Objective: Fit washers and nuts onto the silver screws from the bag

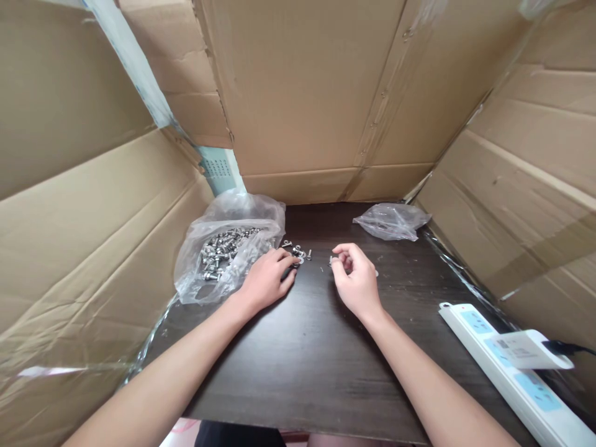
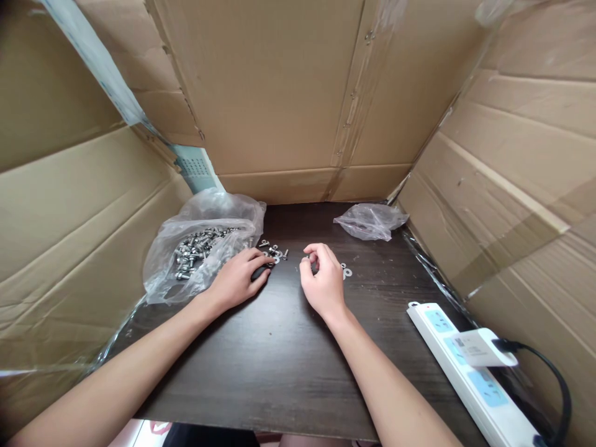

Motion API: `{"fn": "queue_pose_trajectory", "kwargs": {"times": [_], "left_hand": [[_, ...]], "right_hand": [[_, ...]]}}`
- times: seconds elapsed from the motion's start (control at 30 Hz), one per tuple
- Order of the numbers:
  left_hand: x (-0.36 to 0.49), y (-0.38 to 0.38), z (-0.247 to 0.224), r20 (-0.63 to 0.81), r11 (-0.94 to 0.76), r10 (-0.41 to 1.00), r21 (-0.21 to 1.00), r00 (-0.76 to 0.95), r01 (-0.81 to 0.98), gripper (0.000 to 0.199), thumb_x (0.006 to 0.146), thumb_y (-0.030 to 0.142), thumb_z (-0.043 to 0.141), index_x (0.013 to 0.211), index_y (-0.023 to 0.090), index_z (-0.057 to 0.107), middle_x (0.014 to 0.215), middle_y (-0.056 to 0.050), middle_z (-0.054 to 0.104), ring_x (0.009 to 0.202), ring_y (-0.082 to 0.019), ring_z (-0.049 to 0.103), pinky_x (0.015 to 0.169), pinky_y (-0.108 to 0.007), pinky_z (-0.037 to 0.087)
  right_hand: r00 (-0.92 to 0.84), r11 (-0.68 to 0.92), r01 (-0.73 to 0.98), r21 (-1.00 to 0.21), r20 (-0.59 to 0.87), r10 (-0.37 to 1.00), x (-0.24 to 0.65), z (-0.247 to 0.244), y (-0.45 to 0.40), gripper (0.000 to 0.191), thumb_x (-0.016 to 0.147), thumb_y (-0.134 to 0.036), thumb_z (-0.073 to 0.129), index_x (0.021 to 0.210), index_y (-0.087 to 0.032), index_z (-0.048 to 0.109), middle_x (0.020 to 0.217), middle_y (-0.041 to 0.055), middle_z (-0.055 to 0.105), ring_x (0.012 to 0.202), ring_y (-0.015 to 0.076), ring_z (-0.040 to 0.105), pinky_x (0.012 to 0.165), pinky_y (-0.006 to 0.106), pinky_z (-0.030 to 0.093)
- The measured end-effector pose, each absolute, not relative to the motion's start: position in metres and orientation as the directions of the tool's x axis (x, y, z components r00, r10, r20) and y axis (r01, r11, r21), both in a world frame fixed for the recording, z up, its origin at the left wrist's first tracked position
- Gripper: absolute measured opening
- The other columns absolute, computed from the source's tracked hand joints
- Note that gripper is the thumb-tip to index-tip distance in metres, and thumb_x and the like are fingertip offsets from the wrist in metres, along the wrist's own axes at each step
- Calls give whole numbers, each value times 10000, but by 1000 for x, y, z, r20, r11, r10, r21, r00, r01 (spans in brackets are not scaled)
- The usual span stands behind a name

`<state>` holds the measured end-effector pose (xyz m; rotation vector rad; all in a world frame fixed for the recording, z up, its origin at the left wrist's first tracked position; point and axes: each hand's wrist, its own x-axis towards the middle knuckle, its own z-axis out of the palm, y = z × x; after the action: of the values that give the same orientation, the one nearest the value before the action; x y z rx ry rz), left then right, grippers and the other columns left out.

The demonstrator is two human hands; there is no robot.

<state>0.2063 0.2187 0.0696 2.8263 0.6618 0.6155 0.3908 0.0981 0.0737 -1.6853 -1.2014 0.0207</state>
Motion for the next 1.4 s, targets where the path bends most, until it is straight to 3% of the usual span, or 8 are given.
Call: {"fn": "queue_pose_trajectory", "kwargs": {"times": [0.2,0.3,0.4,0.57,0.7,1.0,1.2,1.4], "left_hand": [[208,218,67,368,-873,483,278,795,401,234,967,281,600,1149,195,720,1072,-94,685,1019,-256,653,883,-370,544],[207,219,68,363,-867,489,297,793,399,191,971,266,594,1091,209,730,1050,-82,686,992,-237,663,843,-338,545],[206,218,71,353,-863,485,345,800,370,183,932,174,575,1063,206,698,1049,-68,677,965,-216,668,825,-317,544],[206,216,73,348,-837,521,389,780,386,133,887,187,610,1014,189,649,1035,-69,658,968,-231,655,849,-347,547],[207,216,72,334,-836,533,353,778,421,146,935,301,641,1040,204,671,1032,-68,665,983,-238,655,836,-343,547],[203,214,72,314,-887,421,342,851,312,216,934,181,549,1114,200,668,1104,-69,669,1043,-236,659,867,-339,544],[207,210,72,285,-840,504,382,815,385,186,930,305,631,1067,187,677,1060,-70,685,1008,-245,657,850,-359,536],[209,208,72,249,-801,551,424,796,423,133,938,274,611,988,189,700,969,-57,687,941,-221,652,827,-341,513]], "right_hand": [[182,26,901,-434,431,884,379,70,96,274,946,-227,505,1090,-225,738,1168,119,644,1113,290,523,960,460,427],[100,6,950,-313,322,942,371,68,96,401,969,-241,494,1321,-248,686,1491,146,494,1373,363,368,1084,567,337],[75,4,963,-270,280,957,370,67,97,444,977,-226,477,1383,-240,657,1605,148,386,1464,380,266,1139,616,254],[144,-1,935,-354,378,914,374,70,97,268,947,-217,525,1013,-232,785,1408,99,602,1349,334,411,1114,547,302],[166,-9,926,-378,385,908,376,70,97,260,936,-241,567,1091,-224,775,1338,120,634,1285,324,452,1076,538,328],[122,17,914,-406,313,942,379,68,96,179,907,-218,613,1016,-234,754,1306,98,639,1284,303,452,1070,514,317],[150,-30,901,-433,246,958,377,69,97,101,839,-163,611,922,-199,655,1321,98,603,1290,303,432,1054,488,322],[147,-32,892,-451,222,964,377,72,95,84,805,-160,598,882,-192,583,1239,91,612,1220,298,444,1002,458,317]]}}
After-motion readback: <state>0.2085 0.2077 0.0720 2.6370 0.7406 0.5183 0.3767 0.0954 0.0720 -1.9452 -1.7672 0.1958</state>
